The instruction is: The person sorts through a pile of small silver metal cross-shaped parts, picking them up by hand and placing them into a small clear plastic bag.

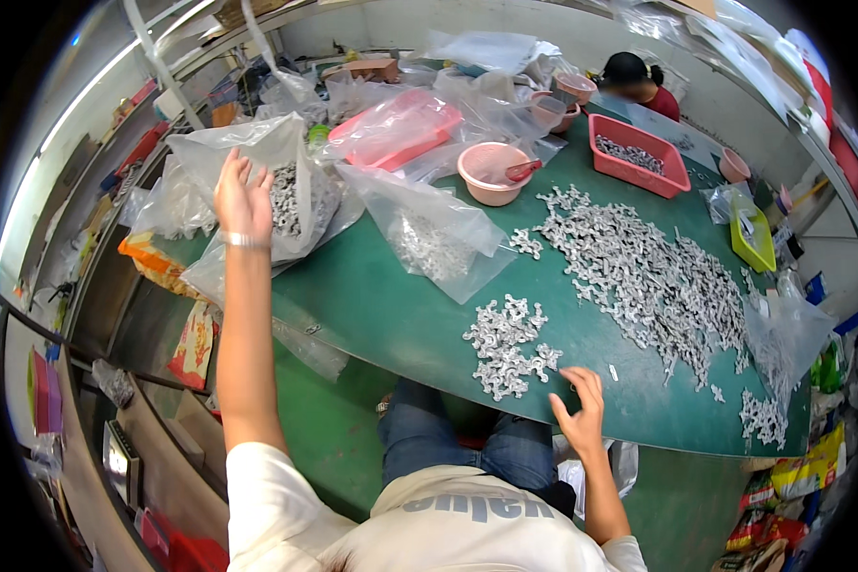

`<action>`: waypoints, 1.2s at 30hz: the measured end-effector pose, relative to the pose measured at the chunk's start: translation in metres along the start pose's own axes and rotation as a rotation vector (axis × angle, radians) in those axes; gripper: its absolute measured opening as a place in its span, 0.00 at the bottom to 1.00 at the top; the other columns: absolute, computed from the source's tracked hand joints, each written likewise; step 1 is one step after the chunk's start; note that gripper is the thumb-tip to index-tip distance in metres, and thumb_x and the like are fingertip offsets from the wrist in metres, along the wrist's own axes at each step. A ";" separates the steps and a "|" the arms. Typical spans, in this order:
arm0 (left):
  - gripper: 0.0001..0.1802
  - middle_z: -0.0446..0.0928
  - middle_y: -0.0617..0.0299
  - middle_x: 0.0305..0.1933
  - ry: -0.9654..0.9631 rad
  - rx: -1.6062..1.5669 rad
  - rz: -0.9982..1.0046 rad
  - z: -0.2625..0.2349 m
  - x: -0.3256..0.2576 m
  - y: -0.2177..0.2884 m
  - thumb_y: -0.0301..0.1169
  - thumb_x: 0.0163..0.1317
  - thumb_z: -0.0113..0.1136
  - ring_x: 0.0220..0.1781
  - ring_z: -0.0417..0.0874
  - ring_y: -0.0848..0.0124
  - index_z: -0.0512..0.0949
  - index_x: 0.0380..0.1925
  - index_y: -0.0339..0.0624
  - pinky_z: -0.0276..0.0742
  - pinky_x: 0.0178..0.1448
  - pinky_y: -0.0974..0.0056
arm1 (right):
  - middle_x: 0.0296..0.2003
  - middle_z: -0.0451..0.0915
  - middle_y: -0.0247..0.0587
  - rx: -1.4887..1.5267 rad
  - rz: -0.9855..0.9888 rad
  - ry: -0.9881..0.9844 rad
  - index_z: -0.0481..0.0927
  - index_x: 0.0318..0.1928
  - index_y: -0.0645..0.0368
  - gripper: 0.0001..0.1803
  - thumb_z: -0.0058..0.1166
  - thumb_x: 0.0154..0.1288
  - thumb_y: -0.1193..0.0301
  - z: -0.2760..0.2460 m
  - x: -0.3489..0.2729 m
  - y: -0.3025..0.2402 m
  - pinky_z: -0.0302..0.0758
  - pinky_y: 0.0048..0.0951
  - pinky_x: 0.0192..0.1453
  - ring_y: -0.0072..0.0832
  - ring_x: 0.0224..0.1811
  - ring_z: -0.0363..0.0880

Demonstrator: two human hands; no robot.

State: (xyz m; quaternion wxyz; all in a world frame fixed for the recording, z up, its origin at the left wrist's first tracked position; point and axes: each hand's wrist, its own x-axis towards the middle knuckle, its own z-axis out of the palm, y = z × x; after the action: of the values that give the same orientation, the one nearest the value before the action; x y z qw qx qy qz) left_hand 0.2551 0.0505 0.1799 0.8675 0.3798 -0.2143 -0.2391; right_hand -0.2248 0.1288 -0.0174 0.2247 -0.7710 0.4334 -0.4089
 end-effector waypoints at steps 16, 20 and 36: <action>0.16 0.76 0.55 0.45 -0.967 0.312 -1.193 -0.108 -0.362 -0.158 0.29 0.64 0.49 0.44 0.77 0.72 0.70 0.51 0.34 0.74 0.49 0.69 | 0.52 0.63 0.49 -0.297 -0.061 -0.237 0.70 0.50 0.56 0.39 0.68 0.35 0.54 0.052 0.021 -0.013 0.54 0.50 0.60 0.50 0.56 0.59; 0.21 0.72 0.46 0.51 -0.642 -0.027 -1.495 -0.112 -0.363 -0.178 0.32 0.64 0.47 0.53 0.74 0.61 0.66 0.53 0.29 0.70 0.58 0.61 | 0.53 0.64 0.48 -0.244 -0.012 -0.259 0.70 0.47 0.56 0.36 0.68 0.36 0.55 0.054 0.019 -0.010 0.56 0.46 0.59 0.47 0.57 0.59; 0.29 0.63 0.40 0.59 -0.471 -0.577 -1.822 -0.107 -0.361 -0.226 0.39 0.61 0.42 0.63 0.63 0.50 0.61 0.55 0.27 0.52 0.69 0.50 | 0.49 0.69 0.44 -0.251 -0.085 -0.209 0.74 0.42 0.58 0.24 0.64 0.42 0.65 0.048 0.000 -0.017 0.56 0.47 0.60 0.44 0.54 0.64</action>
State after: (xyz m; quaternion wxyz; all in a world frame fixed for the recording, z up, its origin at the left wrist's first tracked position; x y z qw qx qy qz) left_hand -0.0293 0.1837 -0.1273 0.3460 0.1158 0.0595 -0.9291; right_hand -0.1770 0.1375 -0.0326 0.1530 -0.8491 0.4223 -0.2780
